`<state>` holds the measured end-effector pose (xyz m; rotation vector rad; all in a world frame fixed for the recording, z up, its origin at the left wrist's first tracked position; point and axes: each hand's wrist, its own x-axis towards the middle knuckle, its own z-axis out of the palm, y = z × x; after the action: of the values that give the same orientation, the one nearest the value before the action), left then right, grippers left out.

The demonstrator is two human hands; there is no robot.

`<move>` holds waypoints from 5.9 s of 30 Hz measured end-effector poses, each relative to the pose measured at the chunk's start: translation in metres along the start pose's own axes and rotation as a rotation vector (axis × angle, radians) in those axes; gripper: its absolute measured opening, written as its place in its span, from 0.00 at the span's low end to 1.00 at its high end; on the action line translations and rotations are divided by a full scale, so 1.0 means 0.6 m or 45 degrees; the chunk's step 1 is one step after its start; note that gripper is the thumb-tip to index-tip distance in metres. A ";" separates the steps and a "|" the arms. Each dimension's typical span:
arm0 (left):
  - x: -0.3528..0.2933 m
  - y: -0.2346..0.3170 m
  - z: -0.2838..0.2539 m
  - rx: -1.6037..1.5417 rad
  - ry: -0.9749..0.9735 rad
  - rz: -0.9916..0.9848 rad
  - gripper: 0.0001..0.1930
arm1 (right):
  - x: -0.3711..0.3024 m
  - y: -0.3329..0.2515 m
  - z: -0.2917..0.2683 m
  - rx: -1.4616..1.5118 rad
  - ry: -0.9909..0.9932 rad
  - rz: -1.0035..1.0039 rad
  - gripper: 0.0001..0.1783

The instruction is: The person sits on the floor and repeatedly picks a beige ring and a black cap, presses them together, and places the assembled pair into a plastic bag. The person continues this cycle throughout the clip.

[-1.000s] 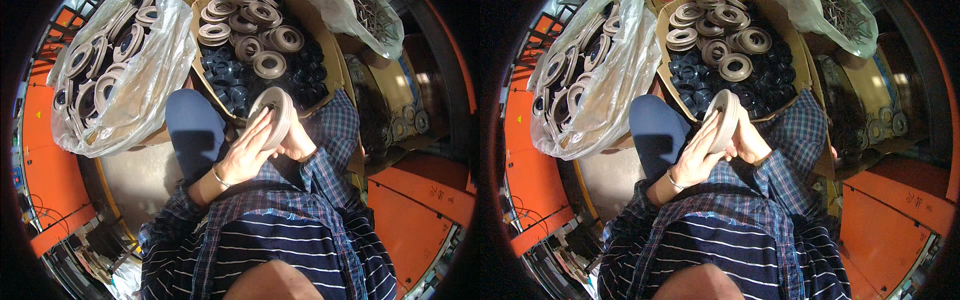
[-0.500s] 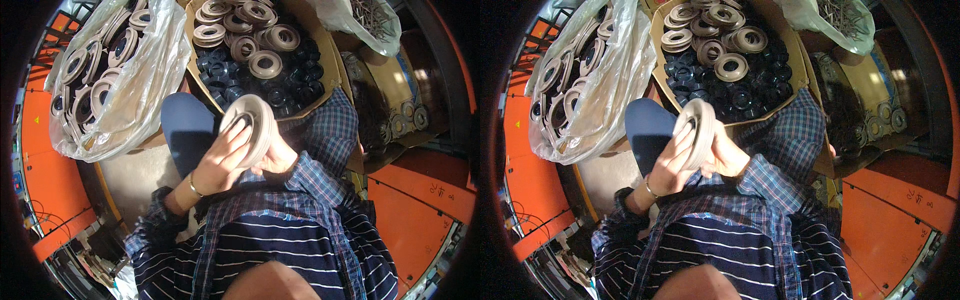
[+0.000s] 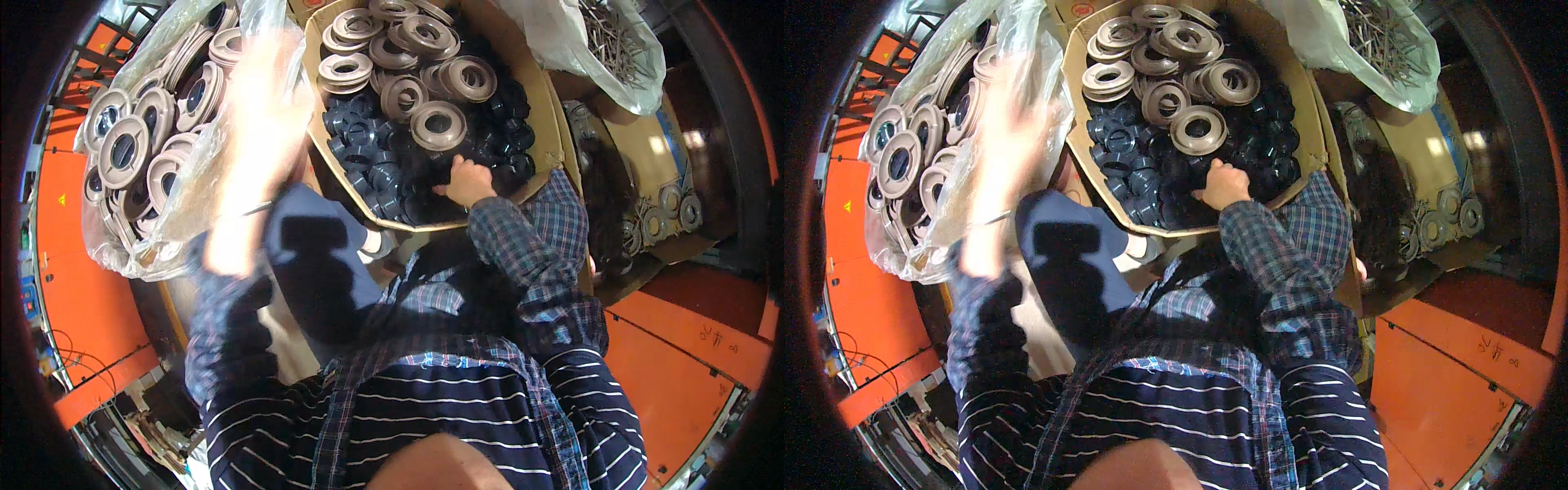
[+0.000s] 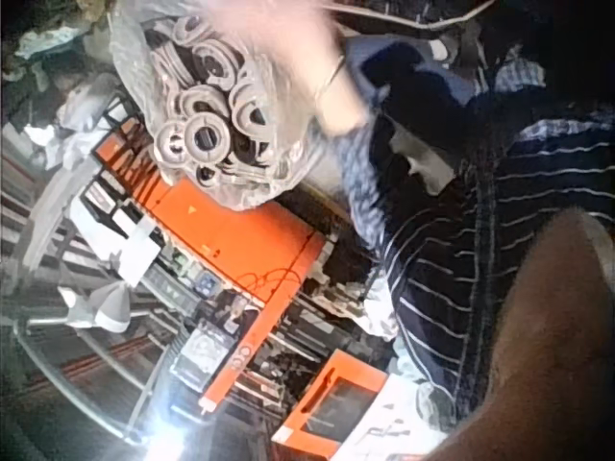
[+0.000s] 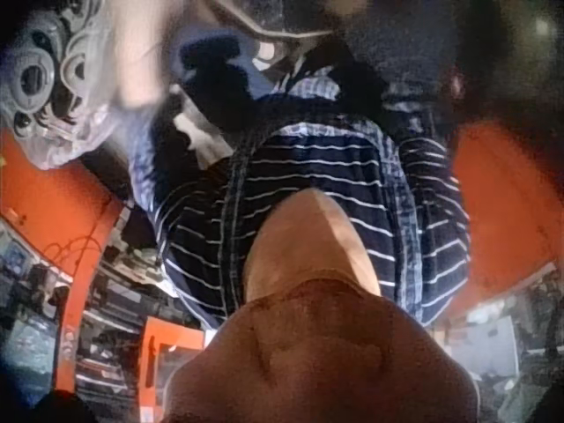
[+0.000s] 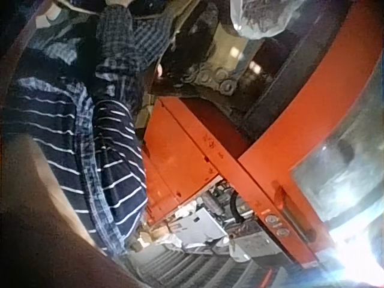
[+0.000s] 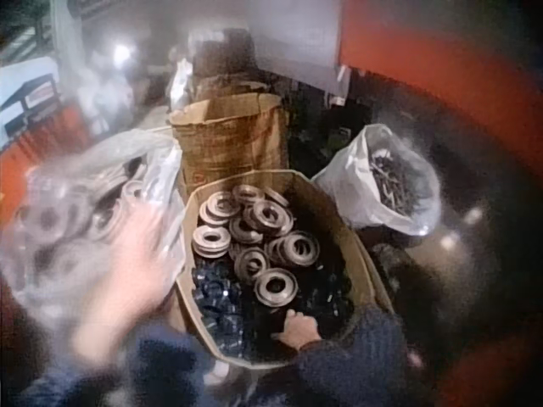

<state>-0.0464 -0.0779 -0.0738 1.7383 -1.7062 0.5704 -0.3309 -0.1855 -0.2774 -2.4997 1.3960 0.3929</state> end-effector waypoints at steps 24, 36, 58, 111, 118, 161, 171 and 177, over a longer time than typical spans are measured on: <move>-0.129 0.166 0.105 -2.040 -0.305 -1.062 0.18 | -0.195 -0.048 -0.229 1.622 0.565 -0.676 0.40; -0.182 0.231 -0.028 -2.574 -0.317 -1.386 0.22 | -0.264 -0.066 -0.205 0.873 0.523 -0.753 0.42; -0.205 0.290 -0.009 -1.863 -0.349 -1.319 0.23 | -0.262 -0.063 -0.150 1.081 0.585 -0.467 0.35; -0.206 0.284 -0.060 -1.592 -0.368 -1.248 0.22 | -0.241 -0.062 -0.142 1.002 0.683 -0.761 0.45; -0.215 0.228 -0.120 -0.824 -0.456 0.231 0.24 | -0.280 -0.112 -0.169 3.024 -1.017 -0.030 0.33; -0.113 0.188 0.090 -2.548 -0.350 -1.387 0.23 | -0.154 -0.068 -0.189 1.015 0.951 -0.656 0.12; -0.171 0.247 -0.020 -2.506 -0.281 -1.336 0.21 | -0.253 -0.048 -0.219 0.905 0.583 -0.800 0.39; -0.193 0.276 -0.022 -1.859 -0.343 -1.178 0.22 | -0.263 -0.058 -0.202 1.123 0.621 -0.667 0.36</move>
<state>-0.2164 0.0202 -0.1224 1.1652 -0.7390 -1.1003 -0.3675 -0.0850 -0.1061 -2.0900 0.7036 -0.8033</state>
